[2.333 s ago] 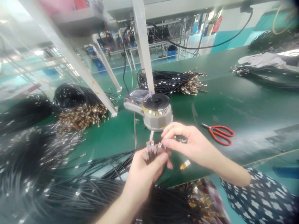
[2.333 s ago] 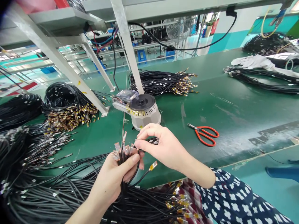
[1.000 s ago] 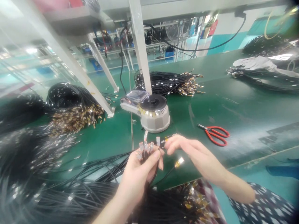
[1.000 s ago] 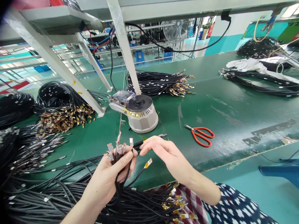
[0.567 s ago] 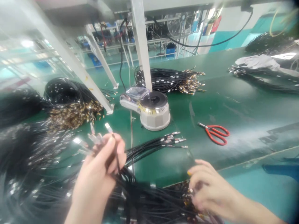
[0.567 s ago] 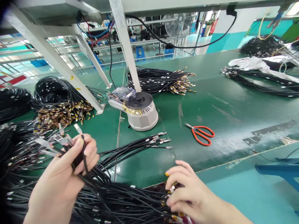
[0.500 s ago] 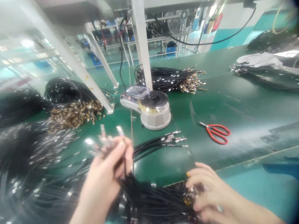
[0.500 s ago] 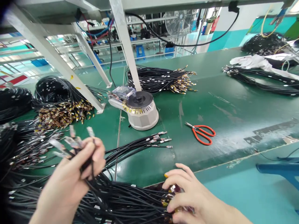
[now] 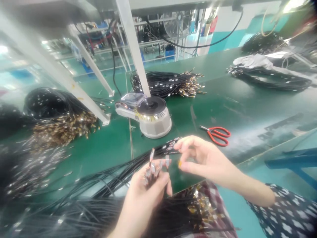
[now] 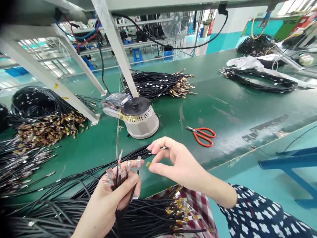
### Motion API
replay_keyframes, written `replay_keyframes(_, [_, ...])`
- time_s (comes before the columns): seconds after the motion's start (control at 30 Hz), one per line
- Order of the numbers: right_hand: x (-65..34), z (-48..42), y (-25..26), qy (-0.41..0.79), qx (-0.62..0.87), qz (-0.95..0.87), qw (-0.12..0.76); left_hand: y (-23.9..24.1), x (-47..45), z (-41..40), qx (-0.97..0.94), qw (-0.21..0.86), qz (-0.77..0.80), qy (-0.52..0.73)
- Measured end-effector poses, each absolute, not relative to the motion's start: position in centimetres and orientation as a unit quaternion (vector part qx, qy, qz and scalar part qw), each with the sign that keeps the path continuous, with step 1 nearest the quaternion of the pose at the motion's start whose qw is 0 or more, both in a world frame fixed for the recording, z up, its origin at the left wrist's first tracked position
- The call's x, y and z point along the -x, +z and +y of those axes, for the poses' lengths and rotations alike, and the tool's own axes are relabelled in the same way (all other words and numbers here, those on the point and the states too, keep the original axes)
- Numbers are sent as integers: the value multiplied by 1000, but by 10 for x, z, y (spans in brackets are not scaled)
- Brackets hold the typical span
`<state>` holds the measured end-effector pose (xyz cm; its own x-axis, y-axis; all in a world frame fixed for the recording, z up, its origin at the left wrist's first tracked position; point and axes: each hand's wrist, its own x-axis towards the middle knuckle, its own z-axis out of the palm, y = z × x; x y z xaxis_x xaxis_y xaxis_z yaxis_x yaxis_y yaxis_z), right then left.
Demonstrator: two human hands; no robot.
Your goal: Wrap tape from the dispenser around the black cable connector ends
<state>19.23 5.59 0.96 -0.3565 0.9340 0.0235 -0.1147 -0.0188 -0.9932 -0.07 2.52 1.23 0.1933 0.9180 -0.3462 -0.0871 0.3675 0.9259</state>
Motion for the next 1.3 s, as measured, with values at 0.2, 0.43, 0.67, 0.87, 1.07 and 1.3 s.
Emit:
replay_keyframes(0.2, [-184,67,22,574,371,-641,349,15,3,24,-410,657,508,377])
replay_keyframes(0.43, [-183,72,29,564,357,-667,330,13,5,21,-415,655,503,383])
replay_keyframes(0.67, [-182,71,26,570,338,-656,362,17,3,23,-412,660,498,383])
replay_keyframes(0.87, [-182,68,22,541,312,-668,405,17,3,22,-409,665,496,380])
replay_keyframes(1.07, [-180,70,22,443,271,-737,433,17,4,22,-414,671,482,382])
replay_keyframes(1.3, [-181,71,20,400,261,-758,444,16,3,23,-409,674,478,388])
